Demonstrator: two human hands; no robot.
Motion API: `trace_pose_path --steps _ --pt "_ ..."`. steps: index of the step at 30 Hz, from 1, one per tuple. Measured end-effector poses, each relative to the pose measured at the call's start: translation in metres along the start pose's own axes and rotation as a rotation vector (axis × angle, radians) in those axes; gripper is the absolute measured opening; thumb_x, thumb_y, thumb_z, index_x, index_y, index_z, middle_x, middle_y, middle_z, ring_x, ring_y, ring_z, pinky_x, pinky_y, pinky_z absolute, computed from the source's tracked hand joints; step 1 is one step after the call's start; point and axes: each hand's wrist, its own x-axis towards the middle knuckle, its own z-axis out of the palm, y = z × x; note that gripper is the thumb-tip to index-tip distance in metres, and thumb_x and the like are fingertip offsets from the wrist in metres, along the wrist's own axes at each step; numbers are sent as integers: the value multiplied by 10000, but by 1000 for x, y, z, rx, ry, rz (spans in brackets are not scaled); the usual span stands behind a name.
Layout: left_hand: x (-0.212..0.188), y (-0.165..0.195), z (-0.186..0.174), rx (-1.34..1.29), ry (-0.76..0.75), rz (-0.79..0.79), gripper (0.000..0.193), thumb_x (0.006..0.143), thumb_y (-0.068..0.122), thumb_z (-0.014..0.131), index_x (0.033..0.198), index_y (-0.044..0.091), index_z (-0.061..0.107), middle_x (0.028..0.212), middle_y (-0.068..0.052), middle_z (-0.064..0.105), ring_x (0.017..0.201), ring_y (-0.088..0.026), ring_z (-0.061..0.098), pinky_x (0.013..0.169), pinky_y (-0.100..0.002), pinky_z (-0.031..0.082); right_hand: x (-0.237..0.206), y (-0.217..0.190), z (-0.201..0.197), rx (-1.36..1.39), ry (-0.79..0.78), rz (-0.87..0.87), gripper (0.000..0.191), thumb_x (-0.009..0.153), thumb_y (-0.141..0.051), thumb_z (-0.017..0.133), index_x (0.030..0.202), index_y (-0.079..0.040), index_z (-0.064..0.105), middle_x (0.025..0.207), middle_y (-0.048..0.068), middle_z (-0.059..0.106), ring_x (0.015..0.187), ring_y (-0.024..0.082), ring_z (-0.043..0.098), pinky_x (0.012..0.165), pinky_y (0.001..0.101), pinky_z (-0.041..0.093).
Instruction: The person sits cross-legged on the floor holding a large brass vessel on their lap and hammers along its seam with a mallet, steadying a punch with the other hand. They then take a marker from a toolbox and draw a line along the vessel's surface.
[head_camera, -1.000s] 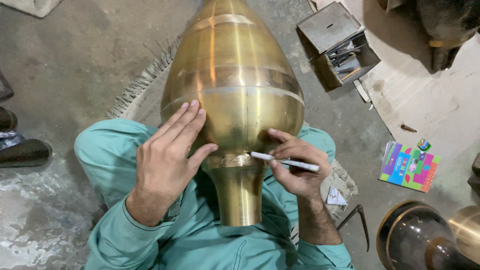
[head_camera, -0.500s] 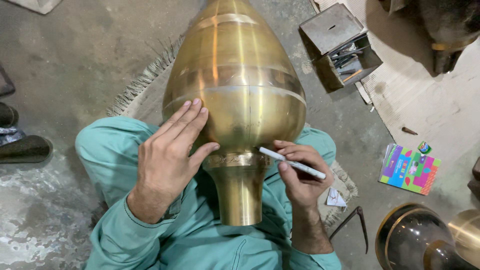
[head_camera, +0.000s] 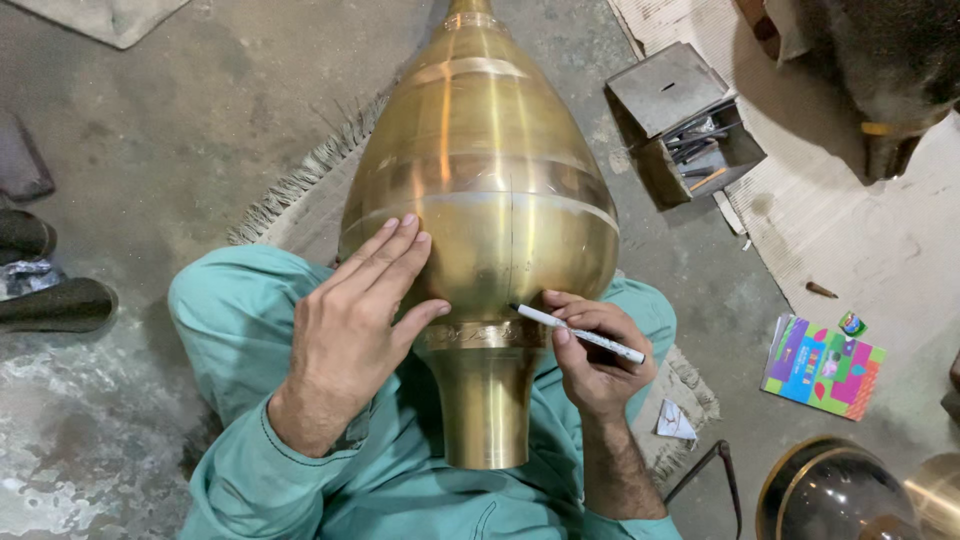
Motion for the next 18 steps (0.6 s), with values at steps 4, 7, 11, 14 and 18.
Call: trace_pose_path --steps 4,7,11,14,18 --pt "-1 0 -1 1 -13 1 627 769 245 852 1322 21 657 1411 -150 637 1331 -291 592 1033 -398 526 -1 1 1 21 18 14 107 951 54 722 1026 46 646 1029 186 714 1068 328 737 1053 523 617" --pt "0 0 -2 1 -12 1 631 768 240 851 1325 16 655 1410 -149 638 1332 -290 593 1031 -399 527 0 1 2 30 16 1 110 952 53 723 1034 48 648 1030 184 714 1062 324 738 1049 524 620" --pt "1 0 -3 3 -11 7 631 771 240 853 1327 17 654 1410 -147 638 1333 -289 593 1034 -398 527 2 1 3 33 29 16 107 950 58 721 1029 51 650 1030 185 714 1064 327 738 1044 525 616" --pt "0 1 -3 5 -15 6 632 769 239 853 1326 16 654 1410 -148 638 1332 -290 593 1034 -400 525 3 -1 4 26 23 11 107 945 62 720 1024 51 648 1027 181 714 1059 324 737 1052 527 616" --pt "0 0 -2 0 -10 6 629 771 237 853 1326 17 656 1409 -148 639 1331 -291 592 1033 -401 523 4 -2 2 -18 -8 -10 108 931 74 719 1009 48 649 1014 172 718 1055 329 741 1058 525 618"
